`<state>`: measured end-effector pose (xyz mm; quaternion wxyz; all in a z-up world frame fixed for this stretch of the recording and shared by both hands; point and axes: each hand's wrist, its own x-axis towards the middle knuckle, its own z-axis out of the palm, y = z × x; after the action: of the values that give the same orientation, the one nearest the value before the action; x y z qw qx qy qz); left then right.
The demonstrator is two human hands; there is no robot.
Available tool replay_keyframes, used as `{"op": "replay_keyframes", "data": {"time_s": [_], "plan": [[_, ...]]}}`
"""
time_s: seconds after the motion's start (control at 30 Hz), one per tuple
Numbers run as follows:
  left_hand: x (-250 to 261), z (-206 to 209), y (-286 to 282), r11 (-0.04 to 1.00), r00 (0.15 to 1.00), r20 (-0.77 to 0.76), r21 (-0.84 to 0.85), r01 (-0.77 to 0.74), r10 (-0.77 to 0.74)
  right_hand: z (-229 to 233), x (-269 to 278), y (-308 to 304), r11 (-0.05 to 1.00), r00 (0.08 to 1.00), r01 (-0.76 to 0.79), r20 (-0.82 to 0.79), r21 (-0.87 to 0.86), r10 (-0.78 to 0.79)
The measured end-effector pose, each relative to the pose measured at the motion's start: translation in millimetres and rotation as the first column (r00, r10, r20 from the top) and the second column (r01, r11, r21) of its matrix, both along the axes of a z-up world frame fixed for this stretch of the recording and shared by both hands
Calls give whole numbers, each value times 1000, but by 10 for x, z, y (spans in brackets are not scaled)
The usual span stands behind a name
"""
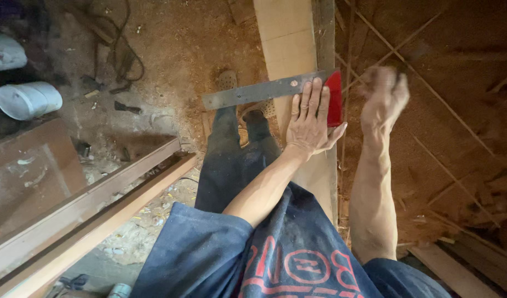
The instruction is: The person uses a metal ruler and a pencil to draw straight lines on a long wooden plank. They repeatedly reposition the ruler and draw lines along its edge, then flip the plank to mark the other side.
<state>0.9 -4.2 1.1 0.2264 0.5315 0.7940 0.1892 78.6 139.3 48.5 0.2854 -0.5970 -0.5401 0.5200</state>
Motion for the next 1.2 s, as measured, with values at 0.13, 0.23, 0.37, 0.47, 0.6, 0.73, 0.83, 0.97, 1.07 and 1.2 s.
{"op": "replay_keyframes", "data": {"time_s": [0.13,0.23,0.37,0.47,0.6,0.73,0.83,0.97,1.07,1.2], "plan": [[-40,-26,-7,999,1000,4,37,-2,2,-36,-7,-199,934,936,-298,131,-198,327],[-57,-13,-51,989,997,58,136,-60,53,-137,5,-285,923,913,-324,187,-209,363],[-104,21,-43,965,998,39,255,-52,43,-220,38,-248,912,897,-366,192,-187,399],[-118,56,-58,953,999,27,299,-49,42,-210,68,-239,901,895,-384,158,-202,417],[-136,42,-9,953,999,21,298,-48,44,-215,57,-193,895,890,-398,151,-201,430],[-118,81,-29,972,999,20,230,-47,43,-177,38,-248,901,899,-364,164,-236,407],[-108,70,16,985,999,5,168,-36,35,-176,7,-221,910,899,-376,168,-176,404],[-85,76,6,989,999,-20,140,-40,44,-135,-1,-238,907,903,-363,160,-213,399],[-96,56,5,992,999,-36,123,-27,31,-136,-29,-220,902,891,-366,194,-229,411],[-56,39,-19,995,1000,-2,92,-23,24,-127,-7,-240,905,904,-345,170,-250,392]]}}
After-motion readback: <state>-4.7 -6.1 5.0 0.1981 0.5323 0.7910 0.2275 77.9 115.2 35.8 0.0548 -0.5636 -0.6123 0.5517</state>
